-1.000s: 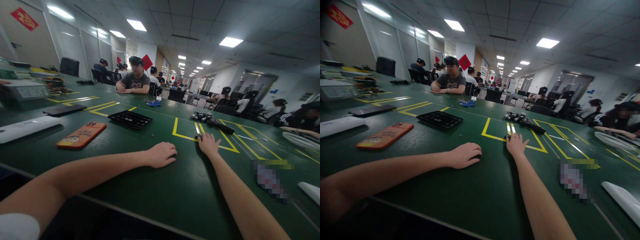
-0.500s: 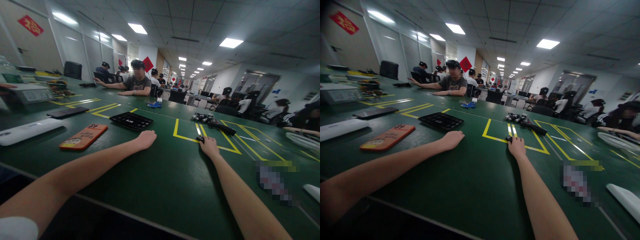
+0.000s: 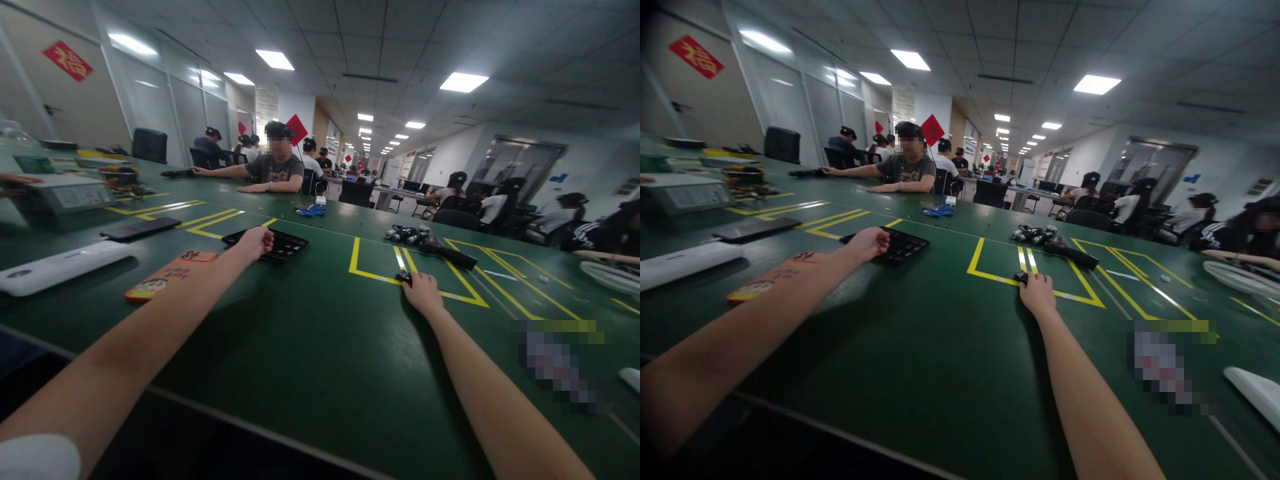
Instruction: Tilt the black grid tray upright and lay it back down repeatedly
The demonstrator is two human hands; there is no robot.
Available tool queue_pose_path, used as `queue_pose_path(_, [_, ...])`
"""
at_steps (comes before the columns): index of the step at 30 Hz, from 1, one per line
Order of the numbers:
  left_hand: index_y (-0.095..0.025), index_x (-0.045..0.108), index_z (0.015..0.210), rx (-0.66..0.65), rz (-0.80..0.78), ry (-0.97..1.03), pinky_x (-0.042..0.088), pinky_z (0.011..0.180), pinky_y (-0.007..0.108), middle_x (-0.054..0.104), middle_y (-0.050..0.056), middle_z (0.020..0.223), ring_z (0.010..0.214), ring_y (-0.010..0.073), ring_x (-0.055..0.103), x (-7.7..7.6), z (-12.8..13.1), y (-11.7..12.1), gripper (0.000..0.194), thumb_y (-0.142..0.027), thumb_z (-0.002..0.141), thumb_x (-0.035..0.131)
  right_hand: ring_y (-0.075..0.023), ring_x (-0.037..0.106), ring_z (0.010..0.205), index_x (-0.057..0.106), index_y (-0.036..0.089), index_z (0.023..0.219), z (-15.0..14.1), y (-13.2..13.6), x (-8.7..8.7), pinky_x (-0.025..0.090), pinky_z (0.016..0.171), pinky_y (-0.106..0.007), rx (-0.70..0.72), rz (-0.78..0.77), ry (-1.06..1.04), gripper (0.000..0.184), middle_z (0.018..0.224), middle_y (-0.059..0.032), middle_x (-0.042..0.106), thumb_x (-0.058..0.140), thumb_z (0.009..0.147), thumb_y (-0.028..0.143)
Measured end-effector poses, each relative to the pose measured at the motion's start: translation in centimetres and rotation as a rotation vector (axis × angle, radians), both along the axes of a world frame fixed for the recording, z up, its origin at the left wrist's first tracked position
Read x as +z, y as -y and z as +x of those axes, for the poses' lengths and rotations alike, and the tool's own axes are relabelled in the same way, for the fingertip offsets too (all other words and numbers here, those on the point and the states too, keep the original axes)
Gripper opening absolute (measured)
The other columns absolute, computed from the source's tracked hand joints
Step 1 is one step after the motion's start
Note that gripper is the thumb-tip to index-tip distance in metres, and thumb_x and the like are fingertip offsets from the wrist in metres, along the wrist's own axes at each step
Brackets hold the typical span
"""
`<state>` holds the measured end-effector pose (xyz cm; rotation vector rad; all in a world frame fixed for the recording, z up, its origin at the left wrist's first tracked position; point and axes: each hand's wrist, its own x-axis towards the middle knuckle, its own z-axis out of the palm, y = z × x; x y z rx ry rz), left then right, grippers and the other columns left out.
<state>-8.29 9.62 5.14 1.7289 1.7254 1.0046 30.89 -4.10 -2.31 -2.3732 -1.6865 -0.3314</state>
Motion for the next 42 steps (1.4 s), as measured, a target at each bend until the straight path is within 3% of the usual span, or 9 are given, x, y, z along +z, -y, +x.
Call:
queue_pose_path(3, [-0.011,0.062,0.074,0.112,-0.003,-0.075,0.049,0.06,0.031,0.063,0.011,0.069,0.078,0.0267,0.064,0.2,-2.5,-1.0,0.016,-0.025,0.071,0.055,-0.0335,0.045,0.115,0.052,0.006,0.125,0.1,-0.1,-0.1,0.031,0.099,-0.043,-0.002,0.005,0.004,0.047,0.123,-0.0211,0.056,0.039,0.089,0.032])
queue_pose_path(6, [-0.011,0.066,0.075,0.147,-0.038,-0.366,0.048,0.073,0.035,0.068,0.019,0.091,0.097,0.0349,0.061,-0.2,-3.5,-1.4,0.03,-0.039,0.067,0.062,-0.0334,0.046,0.115,0.053,0.006,0.124,0.1,-0.2,-0.2,0.032,0.098,-0.045,0.005,0.024,-0.001,0.046,0.122,-0.0214,0.056,0.04,0.088,0.032])
queue_pose_path(9, [-0.009,0.068,0.09,0.083,-0.087,-0.731,0.046,0.081,0.038,0.065,0.023,0.108,0.106,0.0377,0.057,-0.6,-3.3,-1.8,0.049,-0.053,0.072,0.055,-0.0324,0.047,0.114,0.054,0.009,0.123,0.3,-0.2,-0.4,0.034,0.097,-0.045,0.014,0.051,-0.006,0.044,0.121,-0.02,0.057,0.04,0.088,0.031])
queue_pose_path(12, [-0.006,0.066,0.101,0.005,-0.108,-0.837,0.046,0.082,0.038,0.063,0.023,0.111,0.106,0.0371,0.058,-0.9,-2.8,-2.0,0.057,-0.055,0.077,0.048,-0.0319,0.048,0.114,0.055,0.009,0.123,0.6,-0.1,-0.4,0.035,0.097,-0.044,0.021,0.079,-0.024,0.042,0.121,-0.0192,0.058,0.041,0.088,0.026])
queue_pose_path(19, [-0.011,0.06,0.105,-0.048,0.051,-0.697,0.045,0.078,0.032,0.062,0.019,0.112,0.102,0.0296,0.06,-2.5,-0.2,0.3,0.051,-0.054,0.082,0.045,-0.0284,0.052,0.113,0.06,0.013,0.117,-2.8,-1.2,-0.2,0.037,0.099,-0.043,0.182,0.259,-0.319,0.04,0.115,-0.0138,0.063,0.058,0.077,0.019])
queue_pose_path(24, [-0.011,0.051,0.113,-0.267,0.217,-0.484,0.044,0.079,0.032,0.061,0.014,0.107,0.098,0.0242,0.058,-3.8,4.8,4.3,0.044,-0.046,0.086,0.044,-0.0257,0.056,0.109,0.059,0.018,0.116,-8.5,-2.2,-0.9,0.04,0.099,-0.045,0.52,0.354,-0.728,0.046,0.115,-0.01,0.063,0.063,0.07,0.019])
queue_pose_path(28, [-0.013,0.051,0.107,-0.464,0.266,-0.363,0.044,0.072,0.032,0.059,0.01,0.095,0.087,0.0219,0.057,-4.5,7.4,7.1,0.039,-0.044,0.086,0.045,-0.0244,0.058,0.107,0.063,0.021,0.106,-10.8,-2.2,-1.2,0.045,0.095,-0.043,0.807,0.336,-1.037,0.037,0.11,-0.0049,0.066,0.063,0.07,0.018])
queue_pose_path(33, [-0.014,0.048,0.103,-0.594,0.294,-0.244,0.042,0.065,0.031,0.055,0.005,0.082,0.074,0.0181,0.054,-5.2,7.9,8.5,0.033,-0.041,0.084,0.047,-0.0266,0.055,0.112,0.067,0.021,0.099,-10.7,-1.5,-1.0,0.044,0.096,-0.045,0.902,0.329,-1.051,0.031,0.11,-0.0039,0.067,0.064,0.069,0.019])
queue_pose_path(42, [-0.016,0.047,0.105,-0.665,0.281,-0.268,0.039,0.064,0.03,0.052,0.002,0.079,0.072,0.0172,0.052,-5.1,7.6,9.4,0.036,-0.041,0.08,0.053,-0.026,0.039,0.13,0.053,0.03,0.127,-10.9,-0.1,0.4,0.026,0.111,-0.047,1.029,0.209,-0.878,0.05,0.137,-0.0018,0.051,0.058,0.08,0.046])
